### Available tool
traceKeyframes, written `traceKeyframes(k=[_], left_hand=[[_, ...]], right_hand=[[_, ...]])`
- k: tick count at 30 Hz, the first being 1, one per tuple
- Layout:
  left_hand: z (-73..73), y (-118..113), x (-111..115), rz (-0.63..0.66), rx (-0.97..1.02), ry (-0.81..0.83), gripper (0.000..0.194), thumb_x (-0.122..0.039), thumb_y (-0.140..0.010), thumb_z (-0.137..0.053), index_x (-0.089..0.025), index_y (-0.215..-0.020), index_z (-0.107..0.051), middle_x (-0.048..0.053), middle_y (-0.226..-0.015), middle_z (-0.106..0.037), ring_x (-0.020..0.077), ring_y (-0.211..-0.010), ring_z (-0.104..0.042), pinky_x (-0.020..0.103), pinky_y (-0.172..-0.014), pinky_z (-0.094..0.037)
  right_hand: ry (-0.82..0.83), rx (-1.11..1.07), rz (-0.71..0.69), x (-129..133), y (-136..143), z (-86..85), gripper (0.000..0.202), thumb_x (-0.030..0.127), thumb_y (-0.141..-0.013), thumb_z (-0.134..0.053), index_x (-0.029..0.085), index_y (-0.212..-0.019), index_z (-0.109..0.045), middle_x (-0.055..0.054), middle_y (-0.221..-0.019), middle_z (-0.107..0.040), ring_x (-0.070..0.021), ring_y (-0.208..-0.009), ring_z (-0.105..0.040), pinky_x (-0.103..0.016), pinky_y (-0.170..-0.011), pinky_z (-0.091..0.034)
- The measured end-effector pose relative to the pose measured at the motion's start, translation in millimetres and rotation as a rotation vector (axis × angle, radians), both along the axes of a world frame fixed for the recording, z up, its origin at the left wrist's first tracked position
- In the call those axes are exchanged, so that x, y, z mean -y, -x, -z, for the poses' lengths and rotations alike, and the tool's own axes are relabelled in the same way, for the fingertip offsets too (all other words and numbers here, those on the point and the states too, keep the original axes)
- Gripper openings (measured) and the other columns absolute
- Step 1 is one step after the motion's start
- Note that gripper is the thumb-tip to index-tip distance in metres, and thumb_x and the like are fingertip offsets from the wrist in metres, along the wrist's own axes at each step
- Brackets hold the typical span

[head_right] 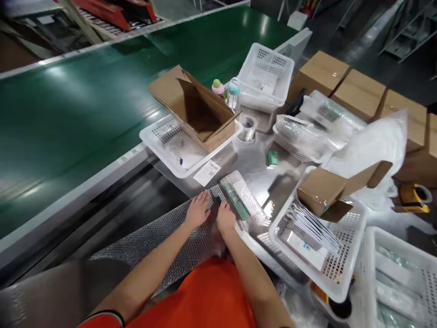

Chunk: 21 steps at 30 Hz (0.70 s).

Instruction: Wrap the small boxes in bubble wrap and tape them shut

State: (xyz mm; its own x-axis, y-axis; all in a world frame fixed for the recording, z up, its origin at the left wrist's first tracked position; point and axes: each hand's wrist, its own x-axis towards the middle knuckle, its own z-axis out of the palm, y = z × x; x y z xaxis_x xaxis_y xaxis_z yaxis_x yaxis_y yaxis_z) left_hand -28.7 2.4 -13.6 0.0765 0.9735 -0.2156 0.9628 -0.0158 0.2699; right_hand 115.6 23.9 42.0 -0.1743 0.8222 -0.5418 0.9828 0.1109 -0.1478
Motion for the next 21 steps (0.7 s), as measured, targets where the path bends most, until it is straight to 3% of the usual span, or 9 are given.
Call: traceKeyframes(k=[8,13,16,18,21], left_hand=[[-4.5,-0.2,1.1,-0.021,-0.005,0.054,0.077,-0.017,-0.083,-0.052,-0.008,-0.157,-0.033,0.016,-0.168,-0.029,0.0276,-0.154,-0.029,0.044,-0.126,-0.025],[-6.1,0.8,1.2,-0.005,-0.029,0.051,0.072,-0.025,-0.088,-0.051,-0.010,-0.157,-0.035,0.015,-0.167,-0.031,0.0285,-0.153,-0.032,0.045,-0.124,-0.028],[-4.8,1.0,0.9,-0.005,-0.038,0.054,0.072,-0.032,-0.091,-0.051,-0.010,-0.157,-0.035,0.018,-0.166,-0.032,0.0311,-0.152,-0.033,0.048,-0.123,-0.030],[-3.5,0.6,1.3,-0.003,-0.045,0.052,0.072,-0.033,-0.091,-0.051,-0.010,-0.157,-0.035,0.019,-0.165,-0.033,0.0327,-0.152,-0.034,0.050,-0.122,-0.032],[-2.9,-0.8,3.1,0.010,-0.054,0.038,0.071,-0.033,-0.091,-0.050,-0.009,-0.157,-0.035,0.020,-0.165,-0.033,0.0332,-0.152,-0.034,0.050,-0.121,-0.032]], right_hand=[[0.018,0.005,-0.027,-15.7,19.3,14.1,0.050,0.021,-0.100,-0.047,0.009,-0.147,-0.040,-0.027,-0.124,-0.065,-0.0295,-0.104,-0.074,-0.037,-0.083,-0.059],[0.032,-0.014,-0.019,-1.0,3.6,10.1,0.049,0.012,-0.100,-0.037,0.011,-0.148,-0.041,-0.026,-0.124,-0.066,-0.0285,-0.104,-0.074,-0.039,-0.084,-0.059],[0.058,0.000,0.003,44.5,-49.1,2.0,0.050,0.006,-0.096,-0.036,0.012,-0.145,-0.046,-0.022,-0.119,-0.069,-0.0276,-0.101,-0.074,-0.039,-0.084,-0.058],[0.089,0.020,0.049,91.7,-106.5,-3.3,0.052,0.005,-0.092,-0.038,0.014,-0.141,-0.050,-0.020,-0.116,-0.070,-0.0267,-0.097,-0.075,-0.036,-0.082,-0.058],[0.086,-0.009,0.264,168.5,-204.6,-10.9,0.042,0.017,-0.094,-0.038,0.020,-0.131,-0.060,-0.018,-0.116,-0.071,-0.0272,-0.094,-0.075,-0.034,-0.077,-0.056]])
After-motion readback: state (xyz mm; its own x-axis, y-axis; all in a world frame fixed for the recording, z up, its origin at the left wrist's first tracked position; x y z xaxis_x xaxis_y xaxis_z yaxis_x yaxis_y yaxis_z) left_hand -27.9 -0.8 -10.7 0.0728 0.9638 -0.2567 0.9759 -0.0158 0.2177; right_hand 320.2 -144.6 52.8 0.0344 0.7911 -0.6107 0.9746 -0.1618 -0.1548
